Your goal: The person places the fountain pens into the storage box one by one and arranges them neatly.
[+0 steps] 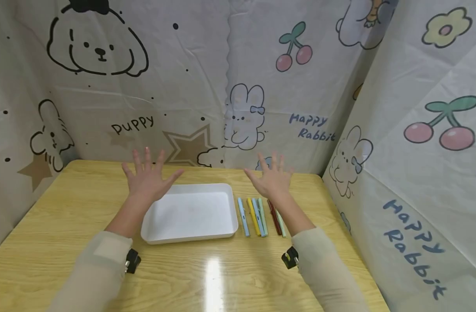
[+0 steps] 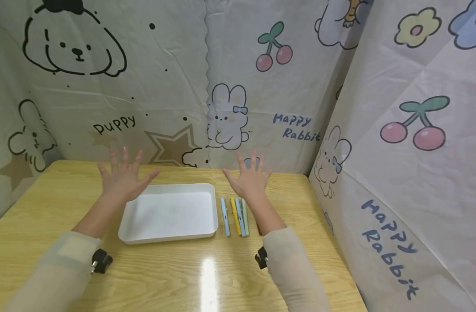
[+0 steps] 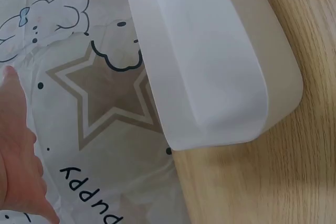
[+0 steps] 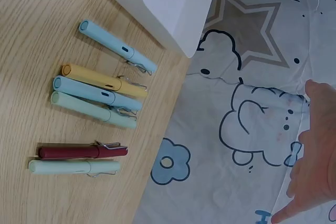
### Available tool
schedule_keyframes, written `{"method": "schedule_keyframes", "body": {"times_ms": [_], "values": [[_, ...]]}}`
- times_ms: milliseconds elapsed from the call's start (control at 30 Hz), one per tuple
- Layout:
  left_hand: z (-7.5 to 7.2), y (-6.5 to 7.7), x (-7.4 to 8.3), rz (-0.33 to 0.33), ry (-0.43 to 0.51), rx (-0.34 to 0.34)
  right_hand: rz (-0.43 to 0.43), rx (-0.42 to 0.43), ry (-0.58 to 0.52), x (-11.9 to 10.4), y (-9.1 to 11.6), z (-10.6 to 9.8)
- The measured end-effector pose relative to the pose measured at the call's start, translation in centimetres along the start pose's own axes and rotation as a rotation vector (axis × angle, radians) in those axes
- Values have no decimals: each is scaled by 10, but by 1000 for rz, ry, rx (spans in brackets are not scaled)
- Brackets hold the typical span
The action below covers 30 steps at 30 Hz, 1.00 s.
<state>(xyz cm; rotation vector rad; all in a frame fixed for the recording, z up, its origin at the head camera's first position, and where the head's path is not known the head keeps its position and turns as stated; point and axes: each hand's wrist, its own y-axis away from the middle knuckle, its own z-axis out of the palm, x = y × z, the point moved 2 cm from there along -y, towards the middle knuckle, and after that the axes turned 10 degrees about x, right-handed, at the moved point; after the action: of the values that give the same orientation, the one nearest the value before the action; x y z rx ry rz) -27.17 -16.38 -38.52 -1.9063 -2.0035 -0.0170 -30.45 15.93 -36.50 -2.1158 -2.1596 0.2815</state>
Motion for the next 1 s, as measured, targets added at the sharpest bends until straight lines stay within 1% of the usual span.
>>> {"method": "schedule_keyframes", "body": {"times_ms": [133,267,400,533,700,767,1000], "values": [[-2,1,-1,-3,10,-6,10,1,-5,7,0,2],[1,1,-6,-10,16,-16,19,3,-43,13,0,4],[5,1,-13,-31,44,-26,34,9,-57,20,1,9],[7,4,-22,-52,84,-35,45,-6,-59,27,5,14],[10,12,-30,-68,130,-45,59,-27,-112,39,12,19],[12,14,-33,-74,138,-44,62,-28,-117,45,14,23],[18,15,-47,-90,172,-39,94,-48,-164,61,20,32]]}}
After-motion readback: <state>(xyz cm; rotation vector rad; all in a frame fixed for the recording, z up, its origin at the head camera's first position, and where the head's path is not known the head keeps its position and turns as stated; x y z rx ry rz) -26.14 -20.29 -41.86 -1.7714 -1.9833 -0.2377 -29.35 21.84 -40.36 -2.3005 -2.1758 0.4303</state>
